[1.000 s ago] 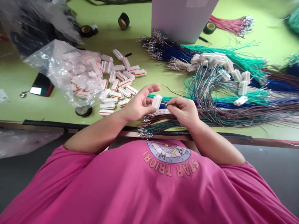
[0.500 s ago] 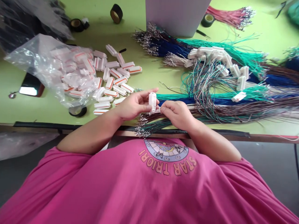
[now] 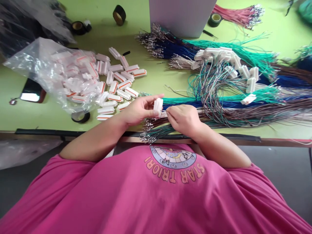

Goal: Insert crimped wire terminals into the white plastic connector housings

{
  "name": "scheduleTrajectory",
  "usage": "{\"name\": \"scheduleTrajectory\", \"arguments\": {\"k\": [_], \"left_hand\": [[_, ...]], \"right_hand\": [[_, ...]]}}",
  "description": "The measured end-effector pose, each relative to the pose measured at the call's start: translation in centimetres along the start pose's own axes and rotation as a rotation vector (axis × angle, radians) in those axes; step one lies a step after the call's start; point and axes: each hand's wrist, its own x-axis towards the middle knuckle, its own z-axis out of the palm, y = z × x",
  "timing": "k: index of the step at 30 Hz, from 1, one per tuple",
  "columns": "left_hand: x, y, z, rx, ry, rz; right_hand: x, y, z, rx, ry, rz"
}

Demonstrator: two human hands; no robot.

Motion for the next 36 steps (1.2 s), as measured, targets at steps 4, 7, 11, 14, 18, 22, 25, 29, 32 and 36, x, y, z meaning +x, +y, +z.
{"name": "scheduleTrajectory", "arguments": {"k": [4,7,11,14,18,22,25,29,32,36], "left_hand": [[0.0,-0.3,0.3,0.079,0.000,0.019],[-0.1,-0.5,0.5,0.121,-0.007,0.025],[0.0,-0.6,0.6,0.122,0.025,0.087],[0.0,-0.2,0.2,0.125,0.035,0.117],[-0.4,1.0,-0.7,0.127,-0.042,0.126],[-0.8,1.7,-1.2,0.161,-0.125,0.103],[-0.9,1.7,-1.0,0.178,-0.130,0.093],[-0.8,1.6,-0.7,0.160,-0.121,0.082],[-0.8,1.7,-0.7,0.135,-0.127,0.081],[-0.9,1.6,-0.7,0.165,-0.140,0.080]], "right_hand": [[0.2,-0.5,0.1,-0.043,-0.118,0.002],[0.4,-0.8,0.5,0.031,-0.173,0.038],[0.6,-0.6,0.9,0.332,-0.031,0.122],[0.8,0.2,0.2,0.530,-0.003,0.134],[0.8,2.0,-2.2,0.624,-0.014,0.175],[0.7,2.4,-3.1,0.298,-0.122,-0.007],[0.7,1.6,-2.2,0.021,-0.297,-0.086],[0.2,1.1,-1.4,-0.054,-0.290,-0.098],[-0.3,1.3,-1.7,0.036,-0.238,-0.078],[-0.8,1.4,-2.2,0.192,-0.240,0.015]]}}
